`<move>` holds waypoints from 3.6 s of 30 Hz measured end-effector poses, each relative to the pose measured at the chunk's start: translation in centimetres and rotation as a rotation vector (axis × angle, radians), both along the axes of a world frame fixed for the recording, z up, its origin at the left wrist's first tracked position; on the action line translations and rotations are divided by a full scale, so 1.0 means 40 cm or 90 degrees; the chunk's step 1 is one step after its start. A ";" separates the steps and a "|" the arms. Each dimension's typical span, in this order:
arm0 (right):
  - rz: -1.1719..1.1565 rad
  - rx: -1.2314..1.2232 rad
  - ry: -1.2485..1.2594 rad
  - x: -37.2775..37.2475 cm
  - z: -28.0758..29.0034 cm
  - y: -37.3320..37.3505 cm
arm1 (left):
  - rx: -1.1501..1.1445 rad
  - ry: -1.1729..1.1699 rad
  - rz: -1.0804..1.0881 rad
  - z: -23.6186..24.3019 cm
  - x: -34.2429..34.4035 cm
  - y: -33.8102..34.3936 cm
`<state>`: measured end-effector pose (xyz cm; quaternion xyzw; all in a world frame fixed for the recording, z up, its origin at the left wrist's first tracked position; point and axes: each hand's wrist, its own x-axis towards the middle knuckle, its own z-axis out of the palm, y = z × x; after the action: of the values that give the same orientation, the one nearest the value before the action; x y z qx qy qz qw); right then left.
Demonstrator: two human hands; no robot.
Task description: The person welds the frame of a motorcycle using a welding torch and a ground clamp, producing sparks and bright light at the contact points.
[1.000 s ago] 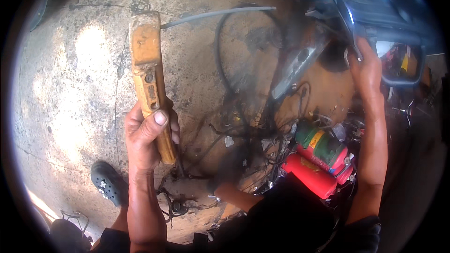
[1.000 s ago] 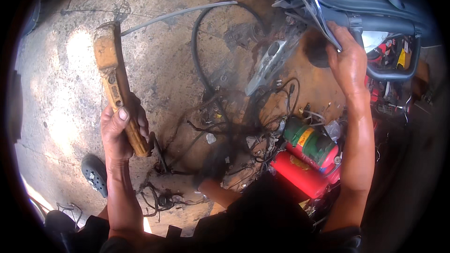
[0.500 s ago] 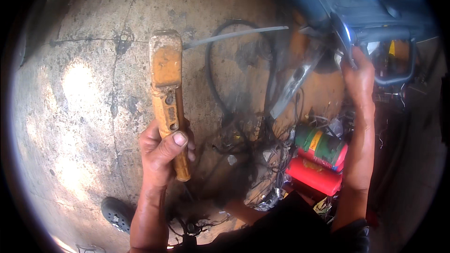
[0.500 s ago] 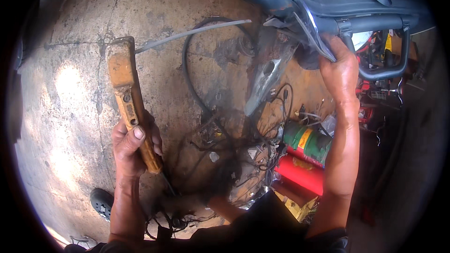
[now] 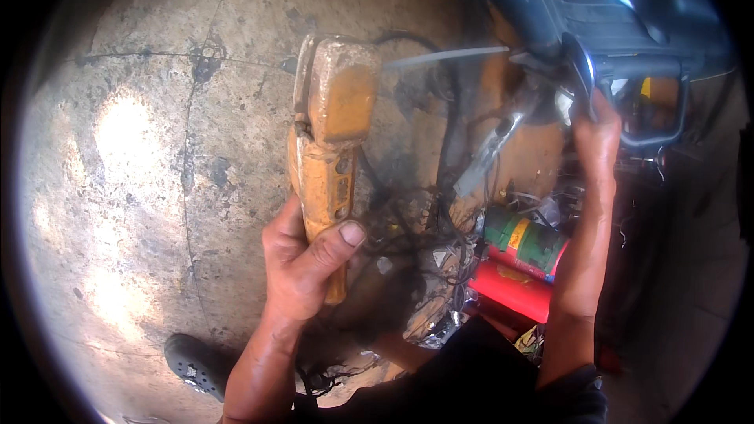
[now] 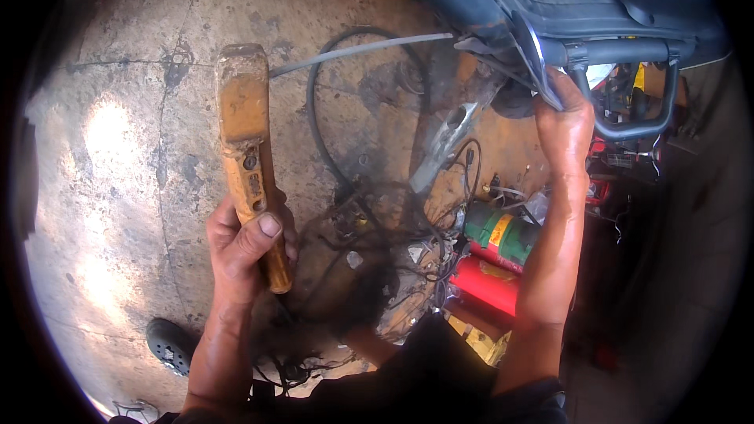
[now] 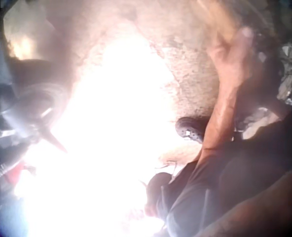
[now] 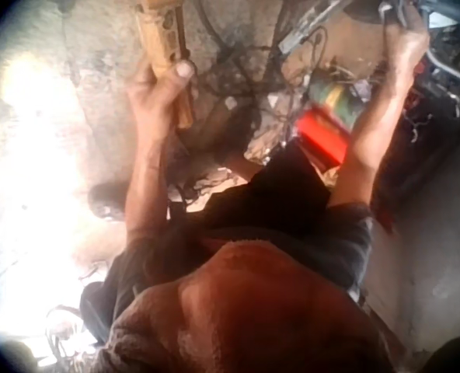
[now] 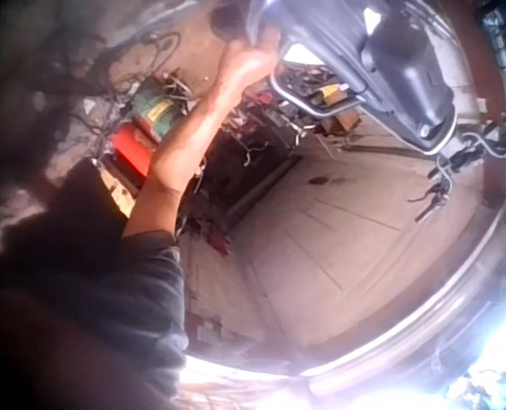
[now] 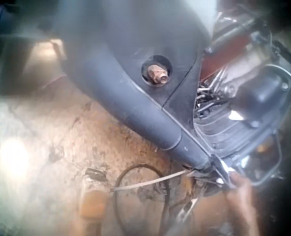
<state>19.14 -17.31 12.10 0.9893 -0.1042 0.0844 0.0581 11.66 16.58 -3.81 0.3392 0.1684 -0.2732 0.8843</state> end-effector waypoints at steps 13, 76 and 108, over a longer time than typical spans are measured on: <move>-0.040 0.013 -0.020 0.001 0.000 0.026 | 0.004 -0.013 0.017 0.006 0.003 -0.004; 0.002 -0.025 -0.014 0.004 0.012 0.057 | 0.031 -0.030 0.029 0.011 -0.050 0.011; -0.010 -0.005 -0.022 0.004 0.011 0.052 | 0.016 -0.024 -0.005 0.049 -0.016 -0.017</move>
<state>19.32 -15.24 12.55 0.9866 -0.1123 0.1017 0.0611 11.01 15.89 -1.84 0.3562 0.1538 -0.2679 0.8818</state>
